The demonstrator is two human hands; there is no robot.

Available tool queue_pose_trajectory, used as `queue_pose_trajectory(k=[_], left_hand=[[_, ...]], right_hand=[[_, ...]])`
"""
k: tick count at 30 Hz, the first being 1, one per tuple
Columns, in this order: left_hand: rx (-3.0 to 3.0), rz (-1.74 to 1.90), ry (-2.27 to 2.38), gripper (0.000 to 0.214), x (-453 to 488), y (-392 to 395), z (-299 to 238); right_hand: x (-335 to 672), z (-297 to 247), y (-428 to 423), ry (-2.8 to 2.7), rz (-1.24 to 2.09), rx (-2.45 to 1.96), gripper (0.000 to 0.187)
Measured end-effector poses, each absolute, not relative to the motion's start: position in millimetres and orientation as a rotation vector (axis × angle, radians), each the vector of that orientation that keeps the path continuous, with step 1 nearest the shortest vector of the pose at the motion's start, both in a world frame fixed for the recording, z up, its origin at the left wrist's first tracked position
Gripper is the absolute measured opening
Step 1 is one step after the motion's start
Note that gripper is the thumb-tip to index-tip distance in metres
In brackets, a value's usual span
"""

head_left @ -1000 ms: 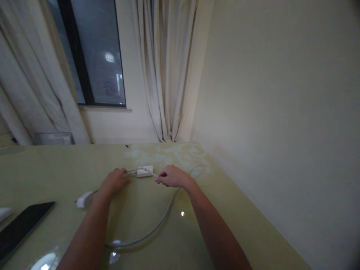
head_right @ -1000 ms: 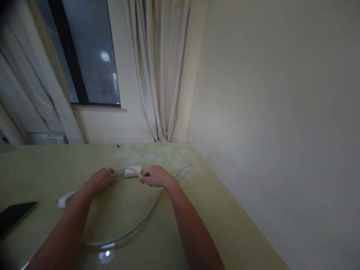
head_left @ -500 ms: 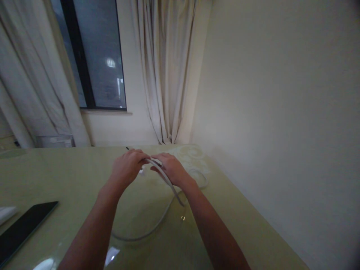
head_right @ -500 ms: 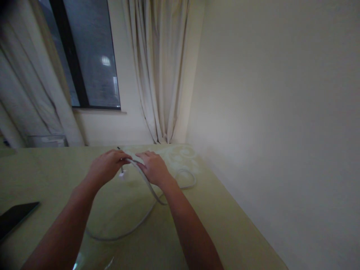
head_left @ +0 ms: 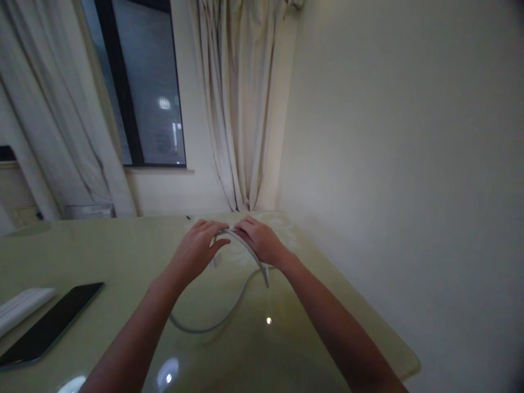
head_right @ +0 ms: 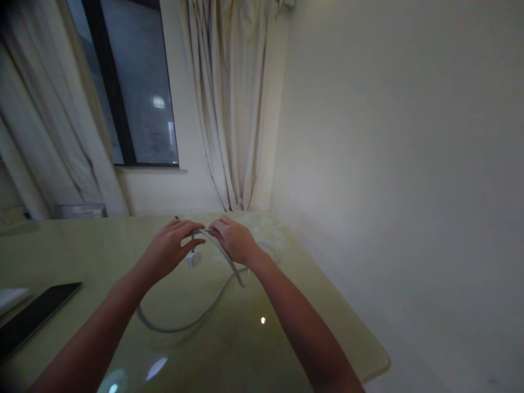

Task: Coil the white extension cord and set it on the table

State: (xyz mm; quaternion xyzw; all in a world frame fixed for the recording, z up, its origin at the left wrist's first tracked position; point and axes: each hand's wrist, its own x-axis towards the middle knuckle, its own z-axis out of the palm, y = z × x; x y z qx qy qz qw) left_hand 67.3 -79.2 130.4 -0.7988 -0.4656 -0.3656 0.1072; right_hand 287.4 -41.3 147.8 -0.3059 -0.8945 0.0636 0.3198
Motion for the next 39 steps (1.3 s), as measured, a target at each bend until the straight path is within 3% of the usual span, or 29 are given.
queue_pose_trajectory(k=[9,15,17,25,30,34,39], left_hand=[[-2.371,-1.107,-1.658,0.036,78,-92,142],[-2.892,-1.833,-1.471,0.029,76,-104,135],[-2.993,-1.906,-1.319,0.025,75,-112,135],[-2.689,-1.135,-1.232,0.034,59,-109,131],[-2.354,-1.043,-0.983,0.023,47,-102,109],[-2.397,-1.362,-1.060,0.022,60,-102,98],[-2.280,-2.298,-1.592,0.046,76,-96,100]], right_hand=[[301,156,-58,-2.351,0.251,-0.724,0.017],[313,150,-58,-2.309,0.396,-0.704,0.019],[316,149,-55,-2.284,0.381,-0.670,0.023],[312,157,-35,-2.359,0.245,-0.654,0.029],[312,141,-15,-2.482,0.105,-0.705,0.030],[318,129,4,-2.621,-0.083,-0.678,0.033],[333,129,26,-2.632,-0.163,-0.870,0.028]])
